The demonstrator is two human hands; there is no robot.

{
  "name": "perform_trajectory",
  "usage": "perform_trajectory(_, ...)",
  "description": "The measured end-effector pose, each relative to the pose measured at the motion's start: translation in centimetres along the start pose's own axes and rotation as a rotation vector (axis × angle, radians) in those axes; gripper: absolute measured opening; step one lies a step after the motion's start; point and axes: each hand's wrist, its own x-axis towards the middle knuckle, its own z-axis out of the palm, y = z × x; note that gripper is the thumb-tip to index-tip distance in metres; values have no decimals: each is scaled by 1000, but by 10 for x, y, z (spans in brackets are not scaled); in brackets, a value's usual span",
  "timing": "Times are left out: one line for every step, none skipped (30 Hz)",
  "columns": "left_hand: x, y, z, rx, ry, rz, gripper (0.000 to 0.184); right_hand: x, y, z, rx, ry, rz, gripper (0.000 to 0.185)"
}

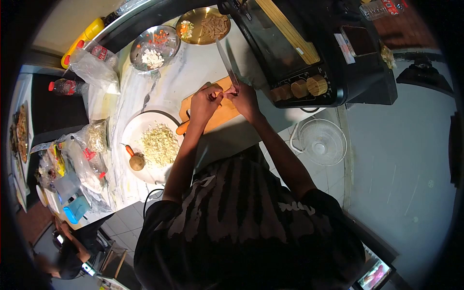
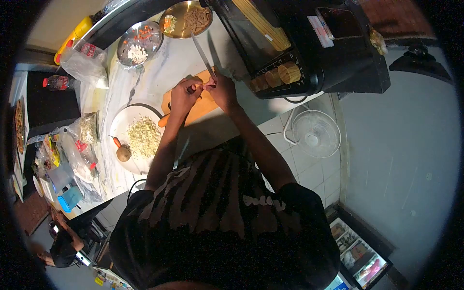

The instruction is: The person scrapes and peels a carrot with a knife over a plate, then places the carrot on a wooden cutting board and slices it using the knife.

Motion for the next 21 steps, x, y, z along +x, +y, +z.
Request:
perform_trajectory(0,1,-1,1,1,-1,13,-1,-1,0,1,-1,0,22)
perform_trajectory(0,2,-2,-5,-10,-7,14,-2,-1,1,-58,19,-7,22)
perform_trajectory(0,2,-2,-12,-20,-13,14,-3,-4,0,-117,40,-14,23)
perform_trajectory(0,3,-3,-11,-19,-14,14,-3,-8,0,-116,38,-15,23)
perform_trajectory(0,4,-4,-11,-26,-14,15,-3,-11,-2,-150,30,-5,23)
perform_trajectory(0,4,-4,-12,-34,-13,15,-4,-13,-3,-185,22,4,22)
perform_trajectory(0,4,-4,-12,-34,-13,15,-4,-16,-4,-185,22,4,22)
perform_trajectory(0,4,-4,-3,-39,-14,16,-5,-18,-5,-201,25,-21,22)
perform_trajectory(-1,2,-4,7,-45,-15,17,-6,-18,-5,-216,27,-46,22)
perform_trajectory(-1,0,-3,7,-45,-17,17,-7,-18,-5,-217,25,-45,22)
perform_trajectory(-1,-2,-3,13,-50,-22,18,-8,-18,-5,-248,36,-89,21)
perform_trajectory(-1,-3,-2,20,-56,-27,19,-9,-16,-5,-279,48,-132,19)
perform_trajectory(-1,-3,-2,20,-56,-29,19,-9,-15,-4,-279,46,-131,19)
perform_trajectory(-1,-4,-2,18,-58,-36,20,-9,-13,-4,-271,56,-148,18)
perform_trajectory(-1,-4,-2,16,-61,-43,20,-9,-13,-4,-262,66,-165,17)
perform_trajectory(-2,-3,-2,17,-61,-45,20,-9,-13,-4,-262,65,-164,17)
perform_trajectory(-2,-3,-2,16,-56,-39,20,-9,-14,-4,-260,71,-167,16)
perform_trajectory(-2,-4,-1,15,-50,-33,19,-9,-14,-4,-258,77,-169,15)
perform_trajectory(-2,-4,-1,14,-50,-33,19,-9,-14,-5,-259,77,-168,15)
perform_trajectory(-2,-5,-1,15,-50,-21,20,-9,-15,-5,-308,65,-192,14)
perform_trajectory(-2,-5,-1,18,-49,-8,20,-8,-15,-5,-356,53,-216,13)
